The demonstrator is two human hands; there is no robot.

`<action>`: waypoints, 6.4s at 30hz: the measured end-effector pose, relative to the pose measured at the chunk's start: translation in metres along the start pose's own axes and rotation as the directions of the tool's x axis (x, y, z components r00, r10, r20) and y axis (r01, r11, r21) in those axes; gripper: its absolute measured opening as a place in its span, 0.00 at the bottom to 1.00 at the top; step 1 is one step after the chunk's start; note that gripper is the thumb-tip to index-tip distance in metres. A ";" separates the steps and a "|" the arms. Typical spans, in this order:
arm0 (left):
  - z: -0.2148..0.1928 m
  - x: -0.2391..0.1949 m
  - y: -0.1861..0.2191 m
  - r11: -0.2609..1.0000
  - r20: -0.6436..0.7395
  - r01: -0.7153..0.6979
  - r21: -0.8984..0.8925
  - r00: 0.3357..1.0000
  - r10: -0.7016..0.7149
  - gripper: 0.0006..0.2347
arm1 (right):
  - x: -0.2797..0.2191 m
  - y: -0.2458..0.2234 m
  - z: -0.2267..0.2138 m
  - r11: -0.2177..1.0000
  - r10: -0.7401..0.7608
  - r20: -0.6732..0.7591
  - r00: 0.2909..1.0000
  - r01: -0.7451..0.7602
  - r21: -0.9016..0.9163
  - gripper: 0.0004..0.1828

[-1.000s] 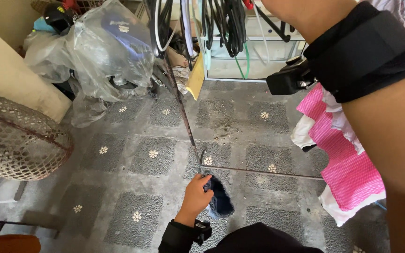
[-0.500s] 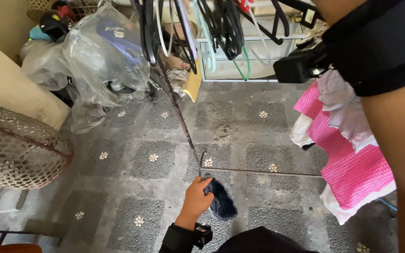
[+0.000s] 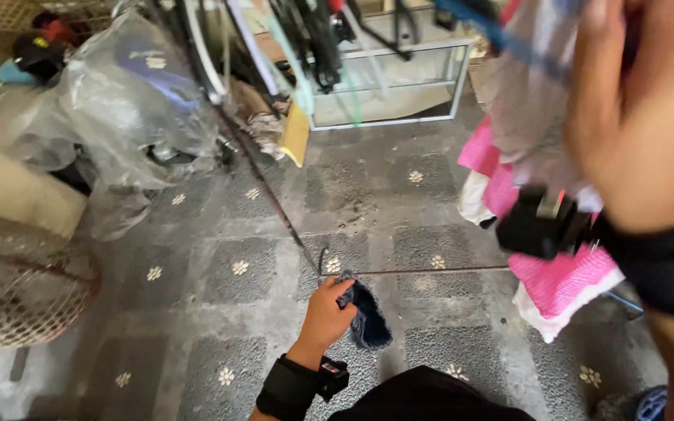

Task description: Hanging washed laundry items onto hangers and then placing them on a drying rack.

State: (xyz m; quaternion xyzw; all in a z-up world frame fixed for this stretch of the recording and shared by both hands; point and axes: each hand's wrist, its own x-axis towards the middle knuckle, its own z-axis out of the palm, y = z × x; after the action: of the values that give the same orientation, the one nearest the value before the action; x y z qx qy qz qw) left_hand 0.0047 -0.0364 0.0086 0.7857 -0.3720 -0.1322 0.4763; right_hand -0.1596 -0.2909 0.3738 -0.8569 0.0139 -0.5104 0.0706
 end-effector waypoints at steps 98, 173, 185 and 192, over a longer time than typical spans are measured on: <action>0.319 -0.014 0.395 0.734 0.265 -0.676 -0.063 0.697 0.666 0.25 | -0.367 0.082 -0.349 0.729 0.683 0.393 0.616 -0.540 -0.421 0.09; 0.336 -0.032 0.425 0.592 0.498 -0.728 -0.346 0.392 0.774 0.11 | -0.442 0.079 -0.401 0.800 0.565 0.132 0.814 -0.502 -0.329 0.19; 0.325 -0.031 0.422 0.618 0.527 -0.630 -0.470 0.361 0.769 0.08 | -0.401 0.048 -0.390 0.800 0.600 0.355 0.717 -0.546 -0.249 0.27; 0.308 -0.020 0.392 0.609 0.447 -0.553 -0.568 0.414 0.793 0.06 | -0.398 0.048 -0.351 0.875 0.454 0.274 0.848 -0.368 -0.314 0.14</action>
State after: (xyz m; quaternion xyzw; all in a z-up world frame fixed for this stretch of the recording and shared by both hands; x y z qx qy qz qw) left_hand -0.3617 -0.3281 0.1806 0.3679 -0.7742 -0.2559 0.4470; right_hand -0.6558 -0.3376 0.1845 -0.9103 0.2501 -0.3218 0.0721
